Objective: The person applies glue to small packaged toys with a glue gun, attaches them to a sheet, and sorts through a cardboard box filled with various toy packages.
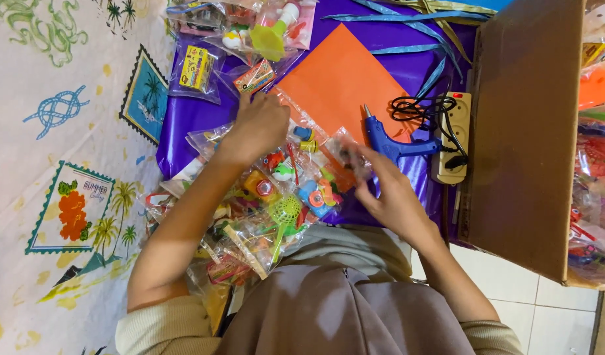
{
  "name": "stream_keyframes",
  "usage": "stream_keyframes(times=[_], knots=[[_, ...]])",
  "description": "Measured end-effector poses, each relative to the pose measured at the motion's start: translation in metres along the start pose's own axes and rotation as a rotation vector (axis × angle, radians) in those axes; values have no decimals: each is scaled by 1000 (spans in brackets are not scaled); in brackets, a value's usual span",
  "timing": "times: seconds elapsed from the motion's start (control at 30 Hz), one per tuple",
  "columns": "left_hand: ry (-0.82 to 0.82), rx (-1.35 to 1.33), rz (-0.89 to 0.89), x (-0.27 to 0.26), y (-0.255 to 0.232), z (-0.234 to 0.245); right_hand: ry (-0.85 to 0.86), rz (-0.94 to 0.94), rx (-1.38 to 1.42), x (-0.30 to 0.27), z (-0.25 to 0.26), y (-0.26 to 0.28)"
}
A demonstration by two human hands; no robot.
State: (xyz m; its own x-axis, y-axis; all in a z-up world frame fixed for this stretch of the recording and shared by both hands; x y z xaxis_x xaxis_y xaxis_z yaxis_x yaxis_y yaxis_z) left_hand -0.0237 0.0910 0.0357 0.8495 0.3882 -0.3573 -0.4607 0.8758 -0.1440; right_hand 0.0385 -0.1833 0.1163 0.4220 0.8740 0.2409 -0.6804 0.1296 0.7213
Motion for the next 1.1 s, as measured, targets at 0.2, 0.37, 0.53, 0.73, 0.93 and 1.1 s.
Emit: stream_keyframes(times=[0.2,0.37,0.53,0.73,0.93,1.1], knots=[[-95,8,-35,-1,10,0,261,74,-1,-5,-3,5],[-223,5,38,-19,5,18,181,71,-163,-7,-17,-17],[-235,1,-46,-48,-38,34,248,17,-371,-15,-30,-30],[35,-94,-160,-43,-76,5,113,37,-500,-17,-29,-32],[-15,-50,-79,-34,-69,19,178,-31,-544,-26,-29,-40],[-94,-43,-24,-18,-38,3,210,-47,-541,-30,-35,-47]])
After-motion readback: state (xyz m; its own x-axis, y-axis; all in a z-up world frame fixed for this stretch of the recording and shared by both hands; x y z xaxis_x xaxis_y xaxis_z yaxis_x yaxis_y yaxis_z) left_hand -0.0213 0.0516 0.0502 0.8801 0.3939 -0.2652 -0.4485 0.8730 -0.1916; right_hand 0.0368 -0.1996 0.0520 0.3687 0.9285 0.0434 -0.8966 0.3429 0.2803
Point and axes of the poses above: each hand's wrist, its own x-axis towards the middle knuckle, its own z-axis out of the back of the hand, y = z × x, the point moved 2 cm from there along x, towards the middle knuckle, and after that the axes turned 9 degrees about z, right-handed, at the moved point
